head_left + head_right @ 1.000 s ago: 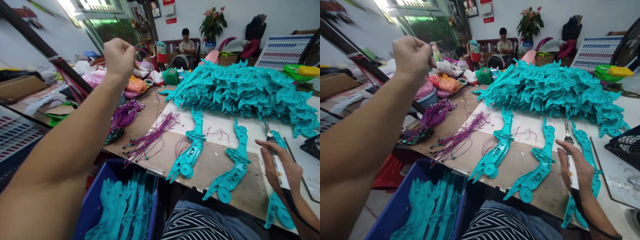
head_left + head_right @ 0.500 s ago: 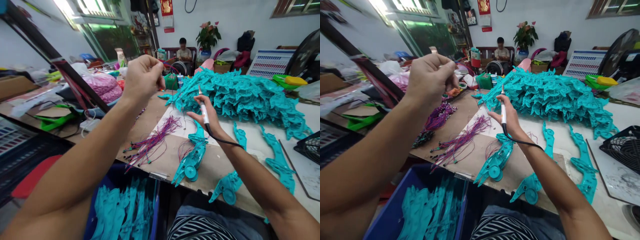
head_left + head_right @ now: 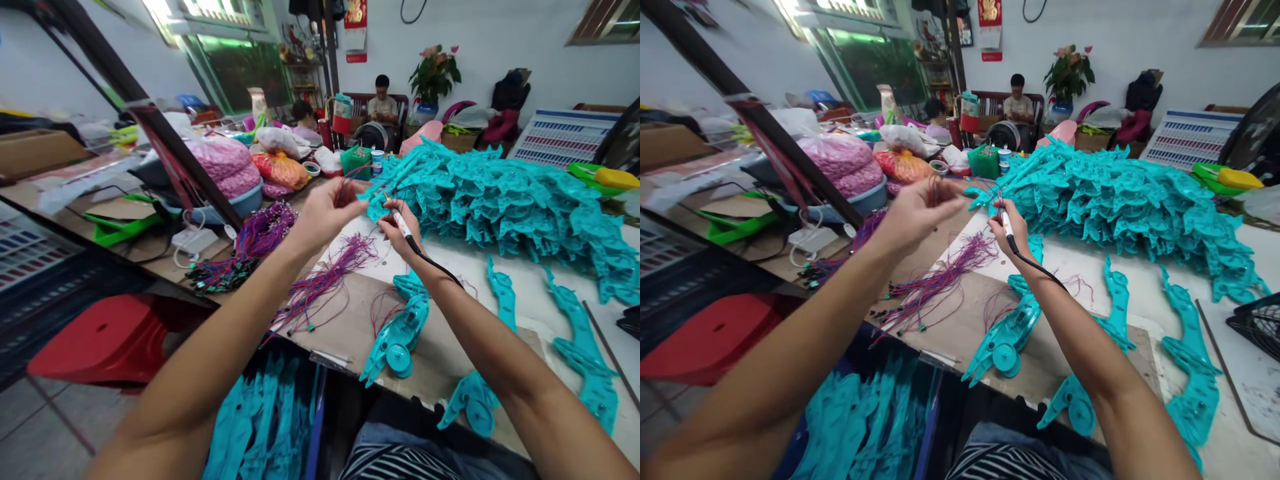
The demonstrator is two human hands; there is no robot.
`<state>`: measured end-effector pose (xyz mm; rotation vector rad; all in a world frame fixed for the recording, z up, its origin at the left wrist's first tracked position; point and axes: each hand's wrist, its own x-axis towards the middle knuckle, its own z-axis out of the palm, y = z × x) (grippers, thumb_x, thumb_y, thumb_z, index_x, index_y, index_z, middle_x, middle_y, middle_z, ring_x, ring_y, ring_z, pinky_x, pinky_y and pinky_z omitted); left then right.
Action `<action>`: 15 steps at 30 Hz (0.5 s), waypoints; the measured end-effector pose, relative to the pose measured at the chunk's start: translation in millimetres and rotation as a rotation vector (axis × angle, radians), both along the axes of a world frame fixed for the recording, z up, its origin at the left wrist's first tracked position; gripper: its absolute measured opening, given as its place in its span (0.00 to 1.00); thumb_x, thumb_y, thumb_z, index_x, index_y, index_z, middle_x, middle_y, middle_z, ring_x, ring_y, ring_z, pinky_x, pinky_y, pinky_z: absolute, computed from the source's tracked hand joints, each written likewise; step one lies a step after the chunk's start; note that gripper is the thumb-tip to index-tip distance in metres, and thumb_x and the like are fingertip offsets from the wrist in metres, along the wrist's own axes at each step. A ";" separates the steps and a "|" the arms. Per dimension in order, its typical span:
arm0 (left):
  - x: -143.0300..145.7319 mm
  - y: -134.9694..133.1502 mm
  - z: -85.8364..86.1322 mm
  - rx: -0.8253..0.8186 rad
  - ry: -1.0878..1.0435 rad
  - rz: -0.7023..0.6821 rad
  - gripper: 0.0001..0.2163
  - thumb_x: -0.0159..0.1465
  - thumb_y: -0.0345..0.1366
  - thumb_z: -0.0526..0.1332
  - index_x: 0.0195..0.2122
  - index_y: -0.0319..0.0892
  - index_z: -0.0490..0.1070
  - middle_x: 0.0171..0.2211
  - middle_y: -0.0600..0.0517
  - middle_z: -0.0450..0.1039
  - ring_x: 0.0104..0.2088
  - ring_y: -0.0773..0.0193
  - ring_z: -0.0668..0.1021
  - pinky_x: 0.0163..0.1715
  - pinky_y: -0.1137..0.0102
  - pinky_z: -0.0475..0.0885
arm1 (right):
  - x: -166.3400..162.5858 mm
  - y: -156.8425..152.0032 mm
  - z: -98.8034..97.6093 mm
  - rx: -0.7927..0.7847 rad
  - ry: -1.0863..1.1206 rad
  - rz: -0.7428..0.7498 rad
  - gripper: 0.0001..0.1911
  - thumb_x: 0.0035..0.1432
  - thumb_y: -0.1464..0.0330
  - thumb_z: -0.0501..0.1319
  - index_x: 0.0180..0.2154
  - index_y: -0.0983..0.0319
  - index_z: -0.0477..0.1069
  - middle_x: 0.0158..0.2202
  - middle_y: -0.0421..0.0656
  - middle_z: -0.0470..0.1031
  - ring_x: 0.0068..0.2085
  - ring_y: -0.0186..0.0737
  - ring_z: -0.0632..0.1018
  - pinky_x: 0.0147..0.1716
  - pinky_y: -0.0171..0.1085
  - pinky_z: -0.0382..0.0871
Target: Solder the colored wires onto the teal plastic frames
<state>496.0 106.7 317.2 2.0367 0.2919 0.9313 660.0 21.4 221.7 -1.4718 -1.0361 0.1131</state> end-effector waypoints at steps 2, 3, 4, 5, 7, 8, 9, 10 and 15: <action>10.5 14.0 -32.9 -0.041 0.210 0.057 0.12 0.52 0.27 0.66 0.39 0.38 0.76 0.30 0.53 0.75 0.28 0.67 0.73 0.31 0.72 0.67 | -0.8 -6.0 2.4 0.038 0.058 -0.025 0.20 0.49 0.64 0.61 0.46 0.57 0.64 0.29 0.35 0.72 0.29 0.37 0.75 0.35 0.39 0.73; 17.0 18.5 -48.6 -0.081 0.315 0.087 0.14 0.50 0.26 0.66 0.39 0.37 0.77 0.28 0.53 0.75 0.27 0.66 0.72 0.31 0.72 0.67 | -1.8 -8.5 3.4 0.053 0.081 -0.037 0.20 0.48 0.63 0.62 0.45 0.56 0.64 0.28 0.35 0.72 0.29 0.37 0.74 0.34 0.39 0.73; 23.7 21.3 -62.9 -0.117 0.389 0.098 0.14 0.48 0.26 0.66 0.38 0.37 0.78 0.26 0.54 0.74 0.26 0.66 0.72 0.30 0.71 0.66 | -3.0 -10.7 4.3 0.063 0.094 -0.042 0.20 0.47 0.63 0.62 0.45 0.56 0.65 0.28 0.35 0.72 0.29 0.37 0.74 0.34 0.39 0.73; 30.0 22.6 -75.2 -0.148 0.435 0.093 0.12 0.48 0.26 0.65 0.35 0.37 0.79 0.23 0.55 0.73 0.26 0.65 0.72 0.30 0.71 0.66 | -4.2 -12.5 4.8 0.070 0.101 -0.049 0.20 0.47 0.62 0.62 0.44 0.56 0.64 0.28 0.35 0.72 0.29 0.38 0.75 0.35 0.39 0.73; 39.9 22.9 -93.3 -0.192 0.460 0.052 0.06 0.48 0.28 0.65 0.28 0.38 0.79 0.20 0.56 0.72 0.24 0.65 0.72 0.28 0.71 0.65 | -5.6 -15.3 4.6 0.073 0.100 -0.066 0.20 0.47 0.61 0.62 0.44 0.56 0.64 0.29 0.36 0.73 0.30 0.39 0.75 0.36 0.40 0.73; 43.0 22.6 -99.1 -0.209 0.456 0.033 0.03 0.49 0.30 0.65 0.25 0.38 0.78 0.19 0.56 0.72 0.24 0.65 0.72 0.27 0.72 0.64 | -5.7 -16.3 3.9 0.068 0.093 -0.074 0.20 0.48 0.61 0.62 0.44 0.56 0.64 0.29 0.36 0.73 0.31 0.39 0.76 0.37 0.41 0.73; 44.9 22.6 -103.2 -0.228 0.452 0.022 0.02 0.50 0.31 0.65 0.23 0.39 0.77 0.18 0.55 0.72 0.23 0.65 0.71 0.27 0.72 0.64 | -5.3 -17.3 2.8 0.061 0.082 -0.080 0.19 0.48 0.61 0.62 0.44 0.56 0.64 0.30 0.37 0.74 0.32 0.40 0.76 0.38 0.41 0.73; 45.5 22.8 -106.1 -0.247 0.444 0.016 0.04 0.50 0.32 0.66 0.22 0.39 0.77 0.18 0.55 0.72 0.23 0.66 0.71 0.26 0.72 0.63 | -4.6 -18.2 1.4 0.052 0.070 -0.085 0.19 0.48 0.62 0.62 0.44 0.56 0.65 0.31 0.37 0.74 0.33 0.41 0.76 0.39 0.41 0.73; 41.4 25.8 -113.4 -0.341 0.368 -0.003 0.08 0.54 0.37 0.66 0.24 0.37 0.79 0.20 0.53 0.76 0.22 0.67 0.71 0.26 0.73 0.64 | -1.9 -22.5 -7.2 -0.007 0.002 -0.091 0.20 0.48 0.65 0.61 0.45 0.57 0.65 0.31 0.37 0.76 0.35 0.42 0.78 0.44 0.42 0.72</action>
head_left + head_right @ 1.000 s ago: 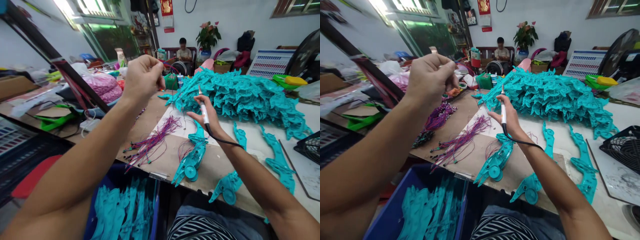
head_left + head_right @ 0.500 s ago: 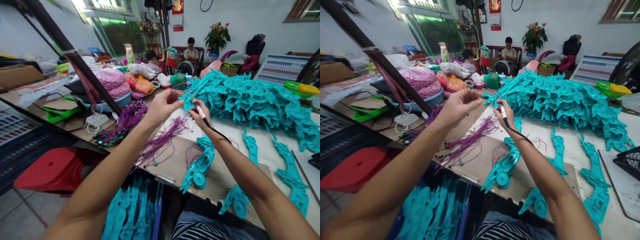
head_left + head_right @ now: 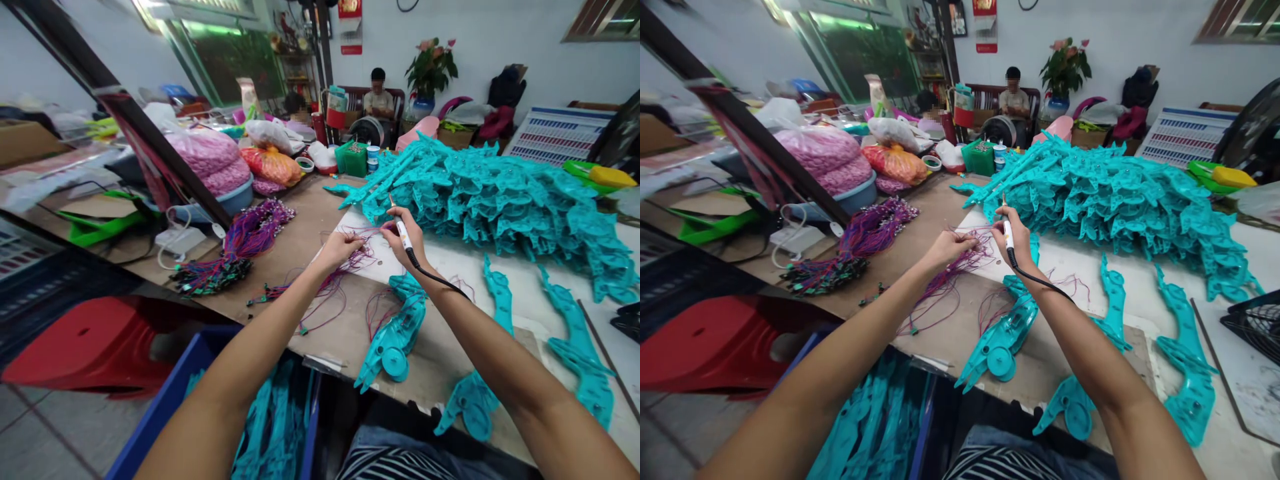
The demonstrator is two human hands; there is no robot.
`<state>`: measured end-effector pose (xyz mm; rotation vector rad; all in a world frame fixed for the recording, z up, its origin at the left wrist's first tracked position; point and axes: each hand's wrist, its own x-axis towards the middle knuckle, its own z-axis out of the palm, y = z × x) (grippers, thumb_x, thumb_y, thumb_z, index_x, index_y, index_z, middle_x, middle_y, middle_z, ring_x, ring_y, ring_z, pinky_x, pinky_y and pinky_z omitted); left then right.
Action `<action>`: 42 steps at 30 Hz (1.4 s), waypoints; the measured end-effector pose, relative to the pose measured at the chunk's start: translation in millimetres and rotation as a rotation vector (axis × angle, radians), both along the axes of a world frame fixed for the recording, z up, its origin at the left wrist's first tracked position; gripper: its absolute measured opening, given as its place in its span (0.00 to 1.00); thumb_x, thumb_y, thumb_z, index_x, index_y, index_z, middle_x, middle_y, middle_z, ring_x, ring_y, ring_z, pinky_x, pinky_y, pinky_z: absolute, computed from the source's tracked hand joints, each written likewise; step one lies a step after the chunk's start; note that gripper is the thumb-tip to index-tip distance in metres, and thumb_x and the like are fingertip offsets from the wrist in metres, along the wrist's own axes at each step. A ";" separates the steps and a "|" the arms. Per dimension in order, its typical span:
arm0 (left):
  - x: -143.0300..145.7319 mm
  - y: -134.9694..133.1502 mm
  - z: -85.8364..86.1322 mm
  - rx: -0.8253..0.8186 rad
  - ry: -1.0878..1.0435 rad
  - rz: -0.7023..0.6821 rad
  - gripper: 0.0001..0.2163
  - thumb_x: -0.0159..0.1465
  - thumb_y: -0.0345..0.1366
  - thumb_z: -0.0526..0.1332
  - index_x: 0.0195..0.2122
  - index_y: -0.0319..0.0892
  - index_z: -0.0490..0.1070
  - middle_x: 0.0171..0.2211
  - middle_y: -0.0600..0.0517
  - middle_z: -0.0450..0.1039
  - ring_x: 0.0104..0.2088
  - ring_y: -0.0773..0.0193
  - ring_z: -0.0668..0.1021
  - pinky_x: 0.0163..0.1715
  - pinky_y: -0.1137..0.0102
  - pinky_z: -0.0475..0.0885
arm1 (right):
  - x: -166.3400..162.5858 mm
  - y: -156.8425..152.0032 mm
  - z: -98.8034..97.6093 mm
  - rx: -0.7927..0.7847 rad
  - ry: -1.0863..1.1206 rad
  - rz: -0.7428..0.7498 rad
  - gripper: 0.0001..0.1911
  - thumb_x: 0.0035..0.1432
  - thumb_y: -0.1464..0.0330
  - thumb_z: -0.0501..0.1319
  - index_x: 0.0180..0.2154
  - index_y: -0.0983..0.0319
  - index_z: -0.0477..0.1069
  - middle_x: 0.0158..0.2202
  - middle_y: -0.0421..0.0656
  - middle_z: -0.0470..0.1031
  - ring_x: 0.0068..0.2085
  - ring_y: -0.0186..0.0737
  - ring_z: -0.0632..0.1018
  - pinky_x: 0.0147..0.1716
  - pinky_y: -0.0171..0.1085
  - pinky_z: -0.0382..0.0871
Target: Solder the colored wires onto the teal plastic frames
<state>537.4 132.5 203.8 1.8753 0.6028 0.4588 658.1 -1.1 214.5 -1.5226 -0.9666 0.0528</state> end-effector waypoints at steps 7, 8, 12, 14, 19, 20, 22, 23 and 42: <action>-2.5 1.7 -7.3 -0.084 -0.099 0.024 0.08 0.52 0.36 0.68 0.29 0.36 0.79 0.25 0.50 0.78 0.25 0.67 0.74 0.30 0.72 0.68 | -0.2 -2.0 -6.0 -0.095 -0.095 -0.049 0.20 0.48 0.68 0.60 0.46 0.56 0.68 0.34 0.39 0.77 0.38 0.46 0.79 0.47 0.46 0.71; -2.7 2.2 -8.0 -0.083 -0.106 0.034 0.08 0.52 0.36 0.68 0.29 0.36 0.79 0.25 0.50 0.78 0.25 0.67 0.74 0.30 0.72 0.68 | -0.1 -1.2 -7.5 -0.098 -0.087 -0.037 0.20 0.47 0.68 0.60 0.45 0.55 0.69 0.35 0.39 0.78 0.39 0.47 0.79 0.47 0.47 0.71; -3.3 2.8 -8.4 -0.057 -0.113 0.064 0.06 0.50 0.33 0.67 0.27 0.35 0.78 0.23 0.51 0.76 0.23 0.67 0.72 0.28 0.72 0.67 | -1.5 7.0 -17.8 -0.099 -0.031 0.052 0.19 0.48 0.66 0.62 0.45 0.56 0.68 0.36 0.40 0.78 0.40 0.46 0.80 0.45 0.45 0.73; -3.7 1.5 -6.3 -0.040 -0.108 0.056 0.05 0.49 0.32 0.67 0.26 0.35 0.79 0.22 0.52 0.76 0.23 0.67 0.72 0.27 0.73 0.66 | -3.9 13.3 -23.7 -0.085 -0.004 0.100 0.19 0.50 0.63 0.62 0.46 0.56 0.67 0.39 0.41 0.79 0.42 0.45 0.81 0.45 0.44 0.74; -6.4 -2.5 0.4 0.107 -0.066 -0.026 0.05 0.50 0.31 0.65 0.25 0.37 0.80 0.20 0.54 0.75 0.24 0.66 0.72 0.26 0.73 0.64 | -11.5 25.8 -32.1 -0.070 0.037 0.178 0.20 0.49 0.60 0.63 0.44 0.57 0.66 0.42 0.42 0.78 0.40 0.44 0.81 0.39 0.41 0.74; -7.4 -3.0 0.6 0.137 -0.055 -0.045 0.05 0.50 0.31 0.65 0.25 0.37 0.81 0.20 0.54 0.75 0.24 0.66 0.72 0.27 0.73 0.64 | -12.6 27.1 -32.7 -0.072 0.040 0.185 0.20 0.48 0.60 0.63 0.44 0.57 0.66 0.40 0.42 0.78 0.39 0.44 0.80 0.38 0.40 0.73; -9.9 -3.4 -0.2 0.166 -0.033 -0.070 0.05 0.51 0.32 0.65 0.25 0.37 0.81 0.20 0.54 0.75 0.24 0.66 0.73 0.27 0.73 0.65 | -13.5 28.6 -33.6 -0.073 0.048 0.190 0.21 0.47 0.62 0.61 0.45 0.57 0.67 0.35 0.40 0.77 0.37 0.43 0.79 0.36 0.39 0.73; -11.3 -3.4 -1.0 0.170 -0.022 -0.081 0.06 0.51 0.33 0.65 0.25 0.37 0.81 0.20 0.54 0.75 0.24 0.65 0.73 0.27 0.73 0.65 | -13.1 29.0 -34.0 -0.072 0.054 0.187 0.22 0.46 0.63 0.60 0.46 0.58 0.67 0.33 0.39 0.76 0.36 0.42 0.78 0.36 0.39 0.72; -21.5 8.7 -0.8 0.273 0.031 -0.042 0.08 0.54 0.36 0.64 0.30 0.39 0.82 0.29 0.49 0.80 0.31 0.60 0.76 0.35 0.70 0.70 | -5.6 23.3 -33.5 -0.061 0.028 -0.004 0.19 0.48 0.63 0.59 0.45 0.57 0.66 0.33 0.40 0.76 0.38 0.46 0.79 0.44 0.45 0.72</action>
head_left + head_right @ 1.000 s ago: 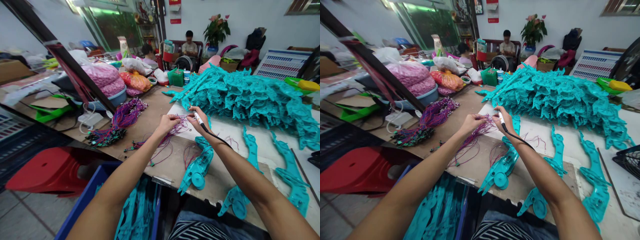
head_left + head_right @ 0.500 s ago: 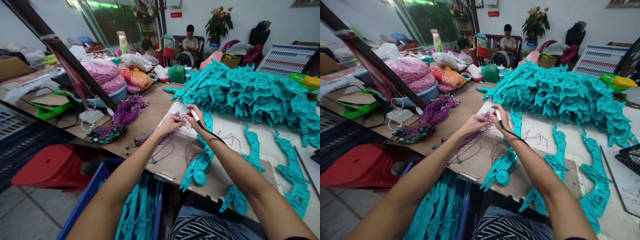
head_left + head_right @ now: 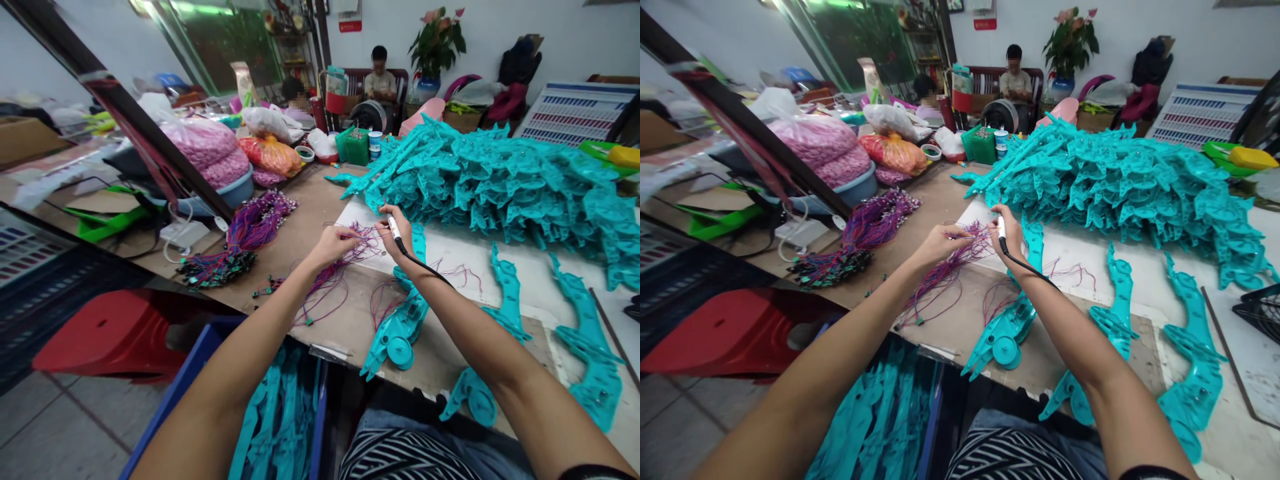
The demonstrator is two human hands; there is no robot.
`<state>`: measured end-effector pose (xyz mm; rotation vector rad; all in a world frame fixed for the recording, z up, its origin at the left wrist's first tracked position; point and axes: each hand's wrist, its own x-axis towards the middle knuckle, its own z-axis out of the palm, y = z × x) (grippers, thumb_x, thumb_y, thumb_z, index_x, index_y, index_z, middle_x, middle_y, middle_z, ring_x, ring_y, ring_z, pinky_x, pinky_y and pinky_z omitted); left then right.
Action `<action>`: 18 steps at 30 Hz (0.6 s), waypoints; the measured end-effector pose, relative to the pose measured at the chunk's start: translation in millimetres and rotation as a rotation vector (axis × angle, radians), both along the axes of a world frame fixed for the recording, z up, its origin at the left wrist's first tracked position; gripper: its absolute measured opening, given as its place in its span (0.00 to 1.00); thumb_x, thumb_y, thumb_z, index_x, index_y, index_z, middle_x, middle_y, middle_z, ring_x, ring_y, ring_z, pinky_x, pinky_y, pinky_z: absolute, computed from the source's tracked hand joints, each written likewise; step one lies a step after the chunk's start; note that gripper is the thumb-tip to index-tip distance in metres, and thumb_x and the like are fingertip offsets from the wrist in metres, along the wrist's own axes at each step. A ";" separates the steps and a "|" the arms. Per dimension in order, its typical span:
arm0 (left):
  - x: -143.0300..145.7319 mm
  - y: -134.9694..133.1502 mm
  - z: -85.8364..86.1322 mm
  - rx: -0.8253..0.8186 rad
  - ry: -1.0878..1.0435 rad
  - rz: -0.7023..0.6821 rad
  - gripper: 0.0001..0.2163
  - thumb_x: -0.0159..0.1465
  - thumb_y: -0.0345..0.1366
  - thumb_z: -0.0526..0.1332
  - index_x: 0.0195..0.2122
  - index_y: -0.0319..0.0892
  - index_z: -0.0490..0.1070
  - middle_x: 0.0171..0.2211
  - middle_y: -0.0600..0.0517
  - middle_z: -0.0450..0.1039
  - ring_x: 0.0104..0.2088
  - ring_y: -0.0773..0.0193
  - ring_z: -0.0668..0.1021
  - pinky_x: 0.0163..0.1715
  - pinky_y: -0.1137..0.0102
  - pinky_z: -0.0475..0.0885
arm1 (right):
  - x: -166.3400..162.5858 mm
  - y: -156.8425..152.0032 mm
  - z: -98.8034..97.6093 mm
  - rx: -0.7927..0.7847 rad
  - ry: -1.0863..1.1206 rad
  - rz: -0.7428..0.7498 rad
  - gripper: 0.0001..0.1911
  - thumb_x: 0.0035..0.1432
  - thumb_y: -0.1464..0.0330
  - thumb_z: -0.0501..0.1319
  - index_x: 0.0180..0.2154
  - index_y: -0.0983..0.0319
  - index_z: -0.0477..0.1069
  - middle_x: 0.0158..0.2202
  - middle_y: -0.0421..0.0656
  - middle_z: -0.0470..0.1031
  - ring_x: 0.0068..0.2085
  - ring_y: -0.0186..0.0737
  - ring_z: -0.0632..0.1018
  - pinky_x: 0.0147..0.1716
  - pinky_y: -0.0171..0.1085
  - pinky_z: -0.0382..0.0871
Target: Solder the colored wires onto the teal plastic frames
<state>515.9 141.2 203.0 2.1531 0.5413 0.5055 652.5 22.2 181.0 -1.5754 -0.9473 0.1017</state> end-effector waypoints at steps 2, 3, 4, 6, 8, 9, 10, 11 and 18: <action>0.1 5.3 5.0 0.134 0.000 0.209 0.08 0.54 0.33 0.64 0.31 0.39 0.82 0.33 0.47 0.80 0.35 0.58 0.77 0.39 0.69 0.70 | 4.1 -3.4 6.1 0.005 0.002 -0.038 0.18 0.48 0.65 0.58 0.44 0.57 0.66 0.34 0.40 0.77 0.39 0.47 0.79 0.45 0.46 0.72; 0.9 8.3 8.8 0.186 -0.018 0.312 0.08 0.53 0.32 0.63 0.32 0.39 0.82 0.34 0.46 0.80 0.37 0.57 0.77 0.39 0.68 0.70 | 5.8 -5.4 11.1 0.010 -0.004 -0.048 0.18 0.48 0.66 0.58 0.44 0.57 0.66 0.34 0.40 0.77 0.40 0.47 0.79 0.46 0.47 0.71; 1.6 11.2 13.9 0.208 -0.043 0.389 0.08 0.54 0.32 0.63 0.31 0.39 0.82 0.33 0.46 0.79 0.37 0.57 0.77 0.39 0.68 0.69 | 7.4 -7.6 17.6 0.015 -0.018 -0.056 0.17 0.48 0.67 0.58 0.43 0.57 0.66 0.34 0.40 0.78 0.40 0.47 0.80 0.47 0.47 0.71; 1.3 15.6 28.5 0.131 -0.089 0.435 0.05 0.54 0.33 0.63 0.27 0.38 0.79 0.27 0.48 0.76 0.31 0.60 0.75 0.33 0.69 0.68 | 10.1 -13.9 34.7 0.028 -0.051 -0.068 0.16 0.48 0.68 0.59 0.42 0.57 0.67 0.33 0.39 0.78 0.41 0.47 0.80 0.49 0.48 0.71; -3.4 16.2 48.5 -0.085 -0.127 0.352 0.07 0.55 0.35 0.65 0.22 0.39 0.75 0.19 0.52 0.69 0.21 0.66 0.69 0.24 0.71 0.62 | 12.5 -25.2 56.6 0.060 -0.060 -0.059 0.15 0.48 0.68 0.60 0.41 0.57 0.69 0.33 0.39 0.77 0.39 0.46 0.80 0.46 0.48 0.73; -7.7 14.3 59.5 -0.215 -0.147 0.282 0.07 0.54 0.36 0.66 0.22 0.39 0.74 0.16 0.54 0.65 0.18 0.69 0.64 0.21 0.73 0.58 | 13.4 -33.9 68.8 0.081 -0.058 -0.036 0.16 0.48 0.68 0.62 0.42 0.57 0.69 0.34 0.39 0.77 0.38 0.45 0.80 0.45 0.47 0.74; -12.8 10.6 70.3 -0.344 -0.168 0.205 0.07 0.52 0.36 0.68 0.23 0.39 0.73 0.15 0.56 0.62 0.16 0.71 0.61 0.18 0.74 0.54 | 13.9 -45.2 81.1 0.104 -0.057 -0.005 0.16 0.47 0.68 0.63 0.42 0.58 0.69 0.36 0.39 0.77 0.37 0.43 0.80 0.43 0.45 0.75; -18.5 4.9 80.3 -0.462 -0.190 0.130 0.07 0.50 0.35 0.70 0.25 0.39 0.74 0.15 0.58 0.61 0.16 0.73 0.59 0.17 0.75 0.51 | 13.8 -59.3 93.3 0.125 -0.067 0.030 0.17 0.47 0.68 0.64 0.42 0.58 0.69 0.38 0.39 0.77 0.37 0.42 0.80 0.41 0.44 0.76; -32.6 -79.7 98.4 -0.967 -0.279 -0.283 0.16 0.48 0.30 0.74 0.39 0.36 0.78 0.20 0.58 0.62 0.19 0.76 0.62 0.18 0.80 0.56 | -3.7 -205.8 132.8 0.067 -0.106 -0.074 0.18 0.47 0.67 0.72 0.42 0.58 0.73 0.31 0.37 0.78 0.34 0.38 0.82 0.33 0.36 0.77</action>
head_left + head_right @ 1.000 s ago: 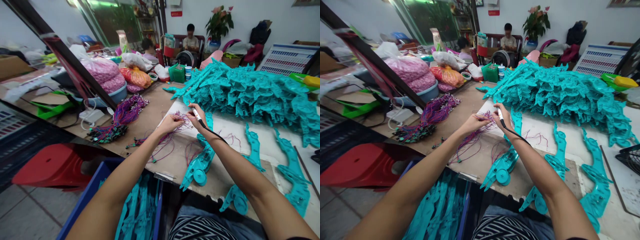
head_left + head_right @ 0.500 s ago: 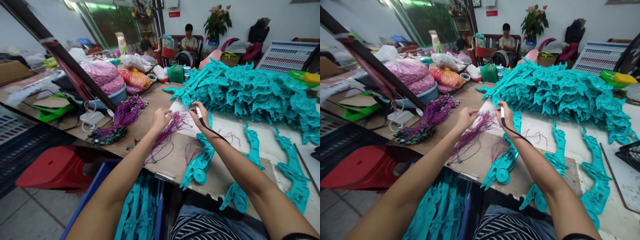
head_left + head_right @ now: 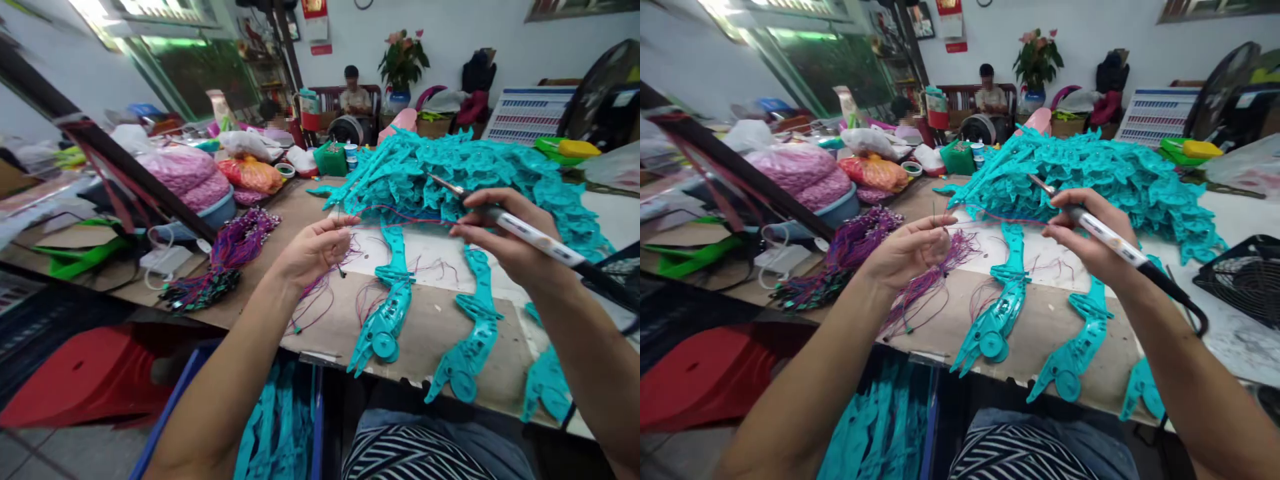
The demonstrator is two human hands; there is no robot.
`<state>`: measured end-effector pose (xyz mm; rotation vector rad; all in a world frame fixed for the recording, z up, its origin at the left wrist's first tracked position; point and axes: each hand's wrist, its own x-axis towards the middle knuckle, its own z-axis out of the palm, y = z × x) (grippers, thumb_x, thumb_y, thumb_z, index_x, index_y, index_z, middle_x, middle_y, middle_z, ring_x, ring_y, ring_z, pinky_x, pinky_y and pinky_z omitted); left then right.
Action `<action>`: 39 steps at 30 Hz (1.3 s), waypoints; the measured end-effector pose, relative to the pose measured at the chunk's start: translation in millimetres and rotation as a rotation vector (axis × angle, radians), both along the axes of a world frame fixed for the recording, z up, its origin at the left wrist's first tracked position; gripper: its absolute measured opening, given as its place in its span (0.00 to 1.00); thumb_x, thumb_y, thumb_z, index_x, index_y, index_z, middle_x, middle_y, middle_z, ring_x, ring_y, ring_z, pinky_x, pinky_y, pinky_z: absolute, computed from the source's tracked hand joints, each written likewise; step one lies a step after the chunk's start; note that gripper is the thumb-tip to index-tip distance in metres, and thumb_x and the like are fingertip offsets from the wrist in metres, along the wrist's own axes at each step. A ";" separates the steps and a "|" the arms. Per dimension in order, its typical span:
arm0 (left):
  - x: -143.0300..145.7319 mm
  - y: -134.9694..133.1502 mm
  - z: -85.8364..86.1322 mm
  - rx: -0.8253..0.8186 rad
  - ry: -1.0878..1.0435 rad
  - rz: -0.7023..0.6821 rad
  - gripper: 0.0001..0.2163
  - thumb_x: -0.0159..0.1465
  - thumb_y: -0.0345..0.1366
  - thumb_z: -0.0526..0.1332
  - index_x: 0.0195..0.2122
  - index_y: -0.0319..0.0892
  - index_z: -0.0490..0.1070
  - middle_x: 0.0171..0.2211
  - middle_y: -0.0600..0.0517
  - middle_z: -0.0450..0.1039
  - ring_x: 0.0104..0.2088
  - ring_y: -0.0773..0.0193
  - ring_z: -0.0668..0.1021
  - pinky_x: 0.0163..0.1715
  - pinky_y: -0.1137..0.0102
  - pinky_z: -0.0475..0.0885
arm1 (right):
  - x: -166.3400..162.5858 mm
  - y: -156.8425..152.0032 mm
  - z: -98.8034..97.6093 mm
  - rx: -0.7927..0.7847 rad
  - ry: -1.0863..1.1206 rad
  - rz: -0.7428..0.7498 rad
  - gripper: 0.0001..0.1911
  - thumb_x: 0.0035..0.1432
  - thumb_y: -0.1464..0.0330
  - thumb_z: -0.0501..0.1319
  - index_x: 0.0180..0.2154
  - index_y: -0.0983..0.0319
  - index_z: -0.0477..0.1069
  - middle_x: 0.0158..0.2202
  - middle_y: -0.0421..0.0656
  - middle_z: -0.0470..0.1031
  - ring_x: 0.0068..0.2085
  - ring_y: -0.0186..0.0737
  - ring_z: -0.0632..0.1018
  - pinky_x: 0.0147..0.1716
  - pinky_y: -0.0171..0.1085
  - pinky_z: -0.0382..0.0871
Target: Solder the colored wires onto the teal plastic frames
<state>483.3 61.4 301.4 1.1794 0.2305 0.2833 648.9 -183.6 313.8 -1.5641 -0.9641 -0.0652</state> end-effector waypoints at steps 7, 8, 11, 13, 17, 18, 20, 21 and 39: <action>20.8 -95.1 -19.9 -0.258 -0.098 -0.150 0.10 0.55 0.35 0.74 0.34 0.38 0.78 0.17 0.59 0.59 0.17 0.75 0.60 0.15 0.80 0.53 | -19.0 -123.6 -33.7 -0.027 0.186 -0.062 0.16 0.52 0.67 0.71 0.43 0.55 0.72 0.29 0.40 0.80 0.25 0.36 0.79 0.19 0.30 0.70; 19.5 -105.5 -23.6 -0.280 -0.106 -0.152 0.10 0.54 0.37 0.74 0.33 0.39 0.78 0.17 0.59 0.60 0.17 0.75 0.61 0.16 0.80 0.54 | -18.3 -138.3 -36.3 -0.068 0.197 -0.088 0.16 0.52 0.66 0.71 0.43 0.56 0.72 0.29 0.40 0.80 0.25 0.35 0.78 0.19 0.31 0.69; 12.5 -130.2 -39.7 -0.246 -0.061 -0.230 0.13 0.51 0.42 0.77 0.28 0.40 0.77 0.20 0.55 0.68 0.21 0.73 0.67 0.20 0.79 0.60 | -4.3 -171.2 -38.2 -0.236 0.155 -0.179 0.16 0.52 0.62 0.71 0.42 0.58 0.73 0.29 0.41 0.79 0.27 0.37 0.79 0.23 0.33 0.70; 12.2 -143.6 -55.0 -0.122 0.065 -0.378 0.16 0.51 0.45 0.76 0.26 0.38 0.77 0.23 0.51 0.73 0.23 0.72 0.70 0.21 0.77 0.61 | 16.8 -176.8 -38.3 -0.352 0.038 -0.208 0.15 0.53 0.60 0.68 0.41 0.59 0.73 0.31 0.42 0.79 0.30 0.40 0.80 0.28 0.35 0.72; 34.5 -171.3 -89.7 0.064 0.362 -0.487 0.21 0.48 0.51 0.75 0.26 0.36 0.77 0.21 0.51 0.71 0.20 0.72 0.68 0.20 0.75 0.58 | 75.5 -139.7 -48.8 -0.590 -0.343 -0.266 0.10 0.57 0.66 0.61 0.42 0.58 0.74 0.39 0.44 0.79 0.38 0.44 0.79 0.40 0.43 0.70; 43.1 -177.8 -97.7 0.069 0.402 -0.434 0.22 0.46 0.52 0.75 0.26 0.36 0.76 0.20 0.53 0.69 0.19 0.73 0.66 0.19 0.75 0.56 | 87.8 -124.4 -54.2 -0.646 -0.436 -0.298 0.09 0.57 0.69 0.59 0.41 0.58 0.75 0.37 0.44 0.78 0.40 0.46 0.78 0.44 0.45 0.68; 59.7 -188.1 -111.0 0.062 0.455 -0.312 0.23 0.41 0.53 0.75 0.26 0.37 0.76 0.18 0.56 0.65 0.18 0.75 0.61 0.18 0.76 0.51 | 101.6 -96.9 -67.7 -0.703 -0.510 -0.261 0.10 0.57 0.72 0.59 0.40 0.59 0.75 0.36 0.45 0.78 0.43 0.48 0.77 0.50 0.48 0.65; 66.6 -191.6 -116.0 0.057 0.473 -0.261 0.24 0.39 0.53 0.75 0.26 0.36 0.77 0.17 0.57 0.64 0.18 0.75 0.60 0.18 0.75 0.48 | 101.9 -87.6 -75.3 -0.681 -0.507 -0.247 0.09 0.57 0.72 0.59 0.40 0.59 0.75 0.37 0.46 0.78 0.44 0.48 0.76 0.51 0.48 0.65; 75.9 -201.3 -137.8 0.104 0.647 -0.284 0.21 0.43 0.52 0.74 0.25 0.39 0.73 0.16 0.56 0.67 0.15 0.73 0.64 0.15 0.76 0.53 | -20.7 -144.3 -177.8 -0.699 -0.165 -0.121 0.20 0.64 0.75 0.57 0.56 0.61 0.68 0.55 0.51 0.74 0.63 0.50 0.69 0.60 0.53 0.68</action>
